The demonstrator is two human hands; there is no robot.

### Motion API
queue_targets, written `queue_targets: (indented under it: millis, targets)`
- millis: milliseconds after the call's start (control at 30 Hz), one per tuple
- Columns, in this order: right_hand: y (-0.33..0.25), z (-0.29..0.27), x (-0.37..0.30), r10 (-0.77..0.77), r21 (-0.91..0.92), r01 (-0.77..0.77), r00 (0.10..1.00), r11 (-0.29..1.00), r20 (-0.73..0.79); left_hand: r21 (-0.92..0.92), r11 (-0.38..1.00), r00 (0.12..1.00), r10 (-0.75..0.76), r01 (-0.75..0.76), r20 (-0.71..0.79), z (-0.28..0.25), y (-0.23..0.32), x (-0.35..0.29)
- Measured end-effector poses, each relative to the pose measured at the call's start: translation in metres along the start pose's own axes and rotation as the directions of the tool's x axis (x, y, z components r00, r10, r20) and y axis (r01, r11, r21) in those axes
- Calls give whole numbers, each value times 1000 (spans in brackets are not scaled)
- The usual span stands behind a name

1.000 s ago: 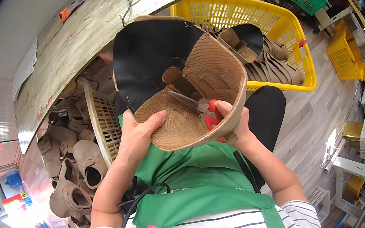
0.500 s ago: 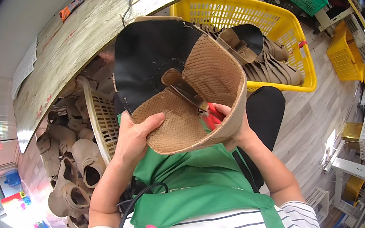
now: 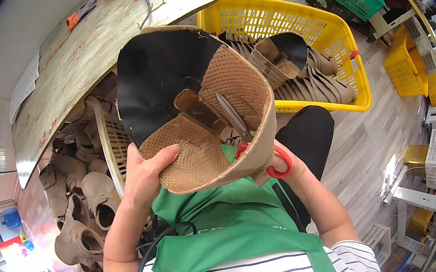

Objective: The person sits on the floor and uses red-handled scissors to trim the edges of shoe sole components. They repeatedly pick up a sole from a yellow basket, trim the excess material, and place the finished piece back into the basket.

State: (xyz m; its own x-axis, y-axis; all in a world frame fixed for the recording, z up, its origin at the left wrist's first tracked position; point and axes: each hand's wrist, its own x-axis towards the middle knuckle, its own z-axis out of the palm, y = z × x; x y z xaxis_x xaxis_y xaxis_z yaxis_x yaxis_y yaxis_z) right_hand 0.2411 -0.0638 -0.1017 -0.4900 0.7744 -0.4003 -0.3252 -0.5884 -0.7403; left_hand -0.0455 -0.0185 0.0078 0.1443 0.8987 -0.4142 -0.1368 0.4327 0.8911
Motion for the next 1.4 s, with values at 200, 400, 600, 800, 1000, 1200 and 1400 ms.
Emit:
queue_targets:
  millis: [200, 400, 600, 800, 1000, 1200, 1400]
  targets:
    - [-14, 1, -15, -65, -347, 100, 991, 932, 113, 18, 991, 991, 133, -134, 28, -2, 11, -1]
    - [-5, 1, -12, -46, -304, 60, 998, 951, 54, 52, 981, 982, 187, -189, 35, 3, 23, -4]
    - [-9, -4, -4, 1, -384, -10, 1000, 923, -23, 94, 983, 987, 159, -158, 4, 4, 24, -4]
    - [-7, -12, -5, -14, -387, -10, 998, 922, -60, 62, 988, 990, 141, -142, 15, 5, 22, -3]
    - [-8, -10, -7, -29, -401, -2, 997, 916, -71, 22, 987, 987, 155, -156, 47, 5, 19, -1]
    - [-15, 15, -3, -111, -308, 78, 990, 948, -88, 25, 988, 988, 154, -154, 11, 11, 16, -2]
    - [-15, 16, -6, -101, -503, 61, 994, 862, -52, 2, 990, 990, 141, -141, 31, 8, 16, 1]
